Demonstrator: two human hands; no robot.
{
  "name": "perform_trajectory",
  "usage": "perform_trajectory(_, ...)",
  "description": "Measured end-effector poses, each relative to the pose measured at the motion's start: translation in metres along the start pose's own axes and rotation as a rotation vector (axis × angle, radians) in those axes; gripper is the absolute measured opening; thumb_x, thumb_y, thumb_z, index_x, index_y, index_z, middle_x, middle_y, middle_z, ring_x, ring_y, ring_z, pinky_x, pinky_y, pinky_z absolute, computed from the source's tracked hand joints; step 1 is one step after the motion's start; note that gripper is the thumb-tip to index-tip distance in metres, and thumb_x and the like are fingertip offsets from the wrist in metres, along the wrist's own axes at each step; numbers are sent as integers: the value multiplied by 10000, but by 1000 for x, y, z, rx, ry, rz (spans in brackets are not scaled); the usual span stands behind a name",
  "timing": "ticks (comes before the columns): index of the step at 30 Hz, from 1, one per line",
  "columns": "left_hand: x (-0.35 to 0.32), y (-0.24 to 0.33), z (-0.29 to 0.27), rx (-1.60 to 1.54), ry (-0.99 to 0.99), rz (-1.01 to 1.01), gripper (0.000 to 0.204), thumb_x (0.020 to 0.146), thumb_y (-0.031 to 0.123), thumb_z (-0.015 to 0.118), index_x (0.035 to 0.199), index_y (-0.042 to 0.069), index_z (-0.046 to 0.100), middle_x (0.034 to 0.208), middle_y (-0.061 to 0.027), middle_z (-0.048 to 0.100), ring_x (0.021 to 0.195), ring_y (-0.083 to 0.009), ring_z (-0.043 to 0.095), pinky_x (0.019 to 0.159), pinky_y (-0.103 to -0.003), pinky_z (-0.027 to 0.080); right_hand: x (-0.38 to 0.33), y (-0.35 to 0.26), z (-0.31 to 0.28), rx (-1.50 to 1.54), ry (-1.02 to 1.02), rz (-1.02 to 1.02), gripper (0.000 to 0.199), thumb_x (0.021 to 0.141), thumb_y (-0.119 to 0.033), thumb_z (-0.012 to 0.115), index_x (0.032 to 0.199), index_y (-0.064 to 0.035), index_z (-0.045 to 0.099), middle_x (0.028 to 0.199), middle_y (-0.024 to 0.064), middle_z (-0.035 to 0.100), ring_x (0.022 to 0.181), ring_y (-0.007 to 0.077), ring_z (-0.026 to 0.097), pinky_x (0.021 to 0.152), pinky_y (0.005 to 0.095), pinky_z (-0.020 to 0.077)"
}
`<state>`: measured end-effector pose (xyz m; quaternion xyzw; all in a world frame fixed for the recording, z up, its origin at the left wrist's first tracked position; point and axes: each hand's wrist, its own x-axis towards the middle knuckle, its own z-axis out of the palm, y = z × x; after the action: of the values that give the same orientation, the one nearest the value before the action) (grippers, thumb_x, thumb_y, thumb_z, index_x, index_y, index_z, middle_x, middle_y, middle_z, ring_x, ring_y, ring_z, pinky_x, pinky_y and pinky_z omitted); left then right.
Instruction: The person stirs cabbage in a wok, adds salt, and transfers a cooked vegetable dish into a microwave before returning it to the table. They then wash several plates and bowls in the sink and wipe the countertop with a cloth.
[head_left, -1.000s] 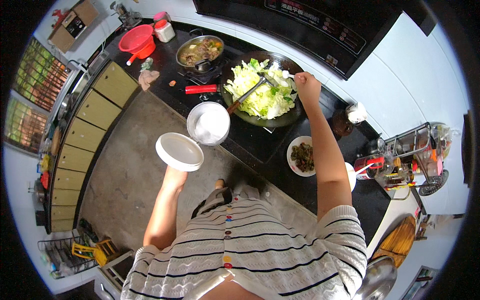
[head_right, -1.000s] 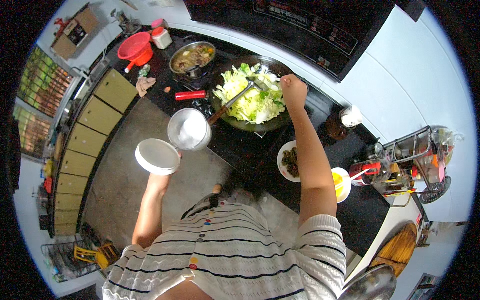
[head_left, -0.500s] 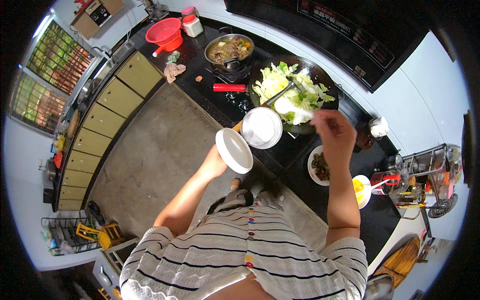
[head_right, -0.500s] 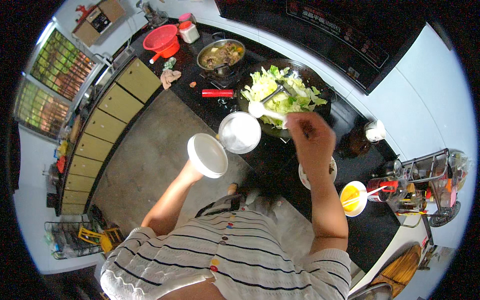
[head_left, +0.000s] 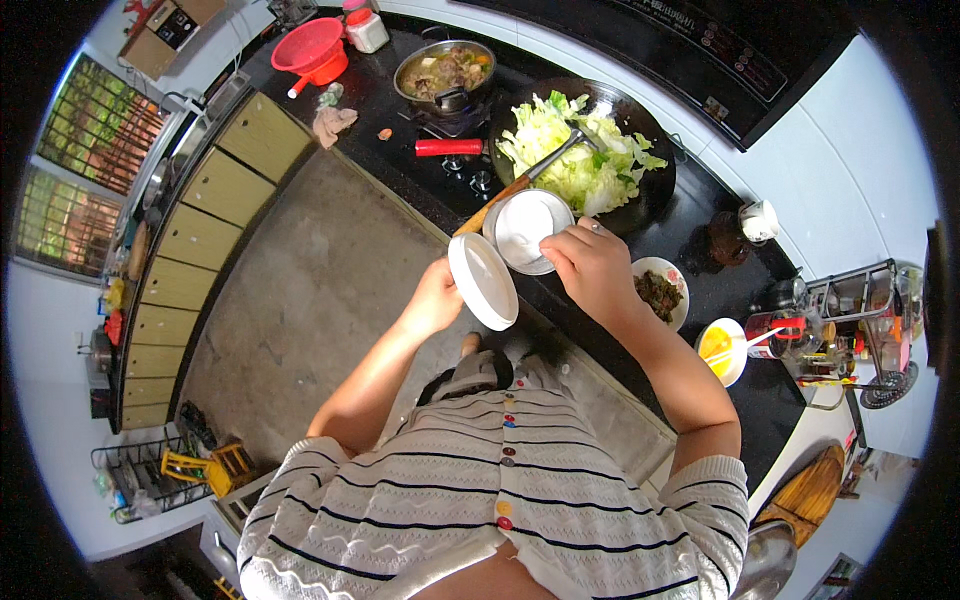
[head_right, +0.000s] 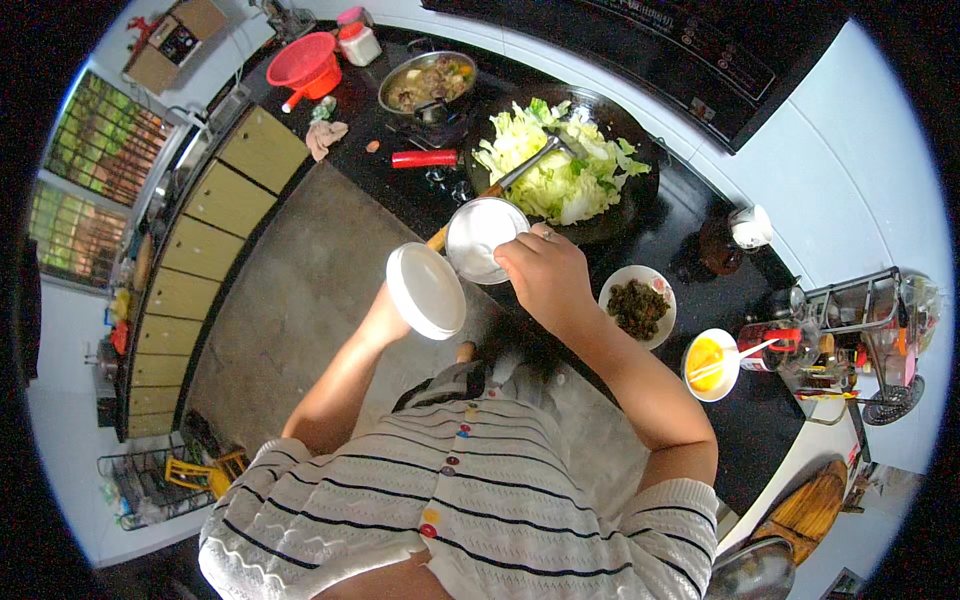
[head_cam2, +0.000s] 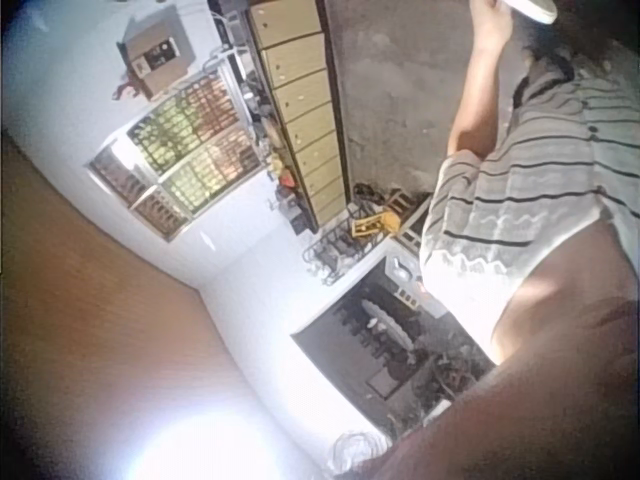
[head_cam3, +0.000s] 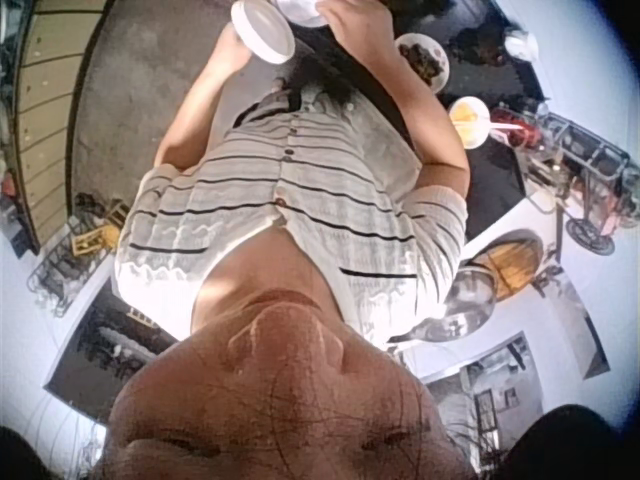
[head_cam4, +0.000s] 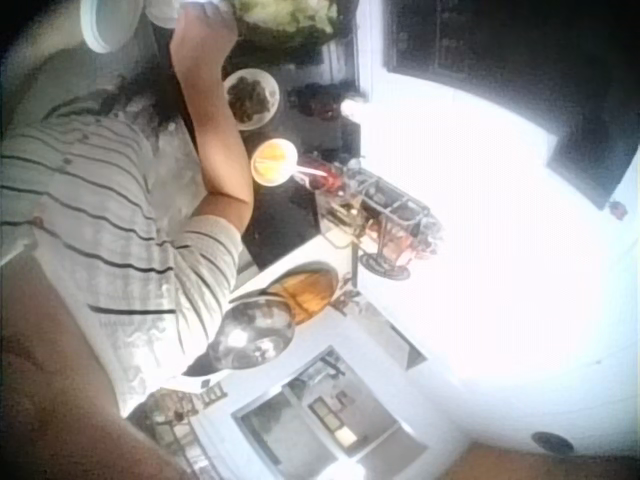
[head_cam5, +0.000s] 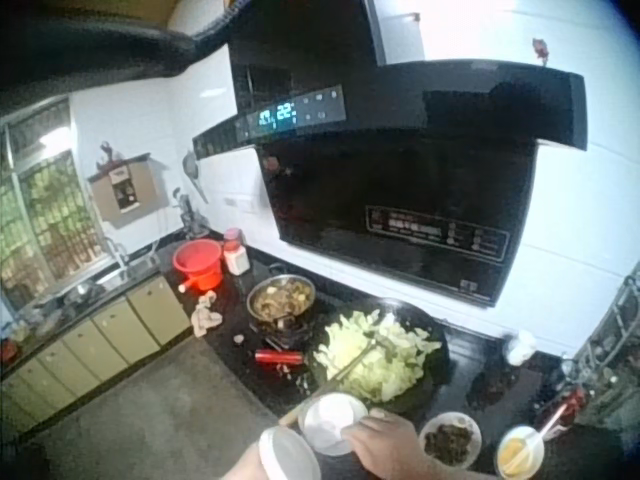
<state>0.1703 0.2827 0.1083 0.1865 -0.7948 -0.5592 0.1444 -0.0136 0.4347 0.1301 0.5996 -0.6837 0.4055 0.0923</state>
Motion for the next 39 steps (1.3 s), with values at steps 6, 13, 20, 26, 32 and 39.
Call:
perform_trajectory(6,1,-8,-1,-43,22,-58,197,859,40,569,1034,-30,627,954,-94,682,918,-145,615,824,-314,489,2,-2,-3,146,-57,191,70,772,-91,686,801,-61,629,714,83,621,670,255,595,602,320,472)
perform_trajectory(13,8,-22,0,-147,29,-71,205,888,72,573,1057,-35,620,975,-82,679,925,-137,608,838,-310,483,2,18,-9,696,47,746,133,847,-133,657,854,-1,646,709,48,665,619,77,566,579,222,448)
perform_trajectory(20,-2,-14,-7,-213,155,-214,300,887,76,587,1167,-31,571,1091,-100,643,1024,-164,580,908,-317,456,31,39,-23,1111,422,949,162,863,-126,656,906,27,627,755,53,611,687,103,551,633,199,440)
perform_trajectory(26,-13,-5,-13,-195,192,-298,382,881,75,572,1244,-30,511,1176,-127,602,1094,-196,552,942,-335,436,72,118,-18,780,552,763,144,840,-111,660,890,22,636,751,51,652,704,100,584,692,222,462)
perform_trajectory(32,-30,-8,-20,-206,239,-294,379,871,76,575,1231,-27,511,1158,-130,600,1078,-195,551,912,-333,450,94,163,15,561,517,657,118,822,-115,669,843,0,649,744,55,684,696,123,641,660,248,491)
perform_trajectory(39,-42,-7,-21,-208,292,-277,339,870,70,568,1195,-15,523,1126,-117,604,1054,-179,554,893,-325,456,97,187,40,346,404,515,97,802,-110,651,829,-18,665,712,72,686,689,138,657,678,272,505)
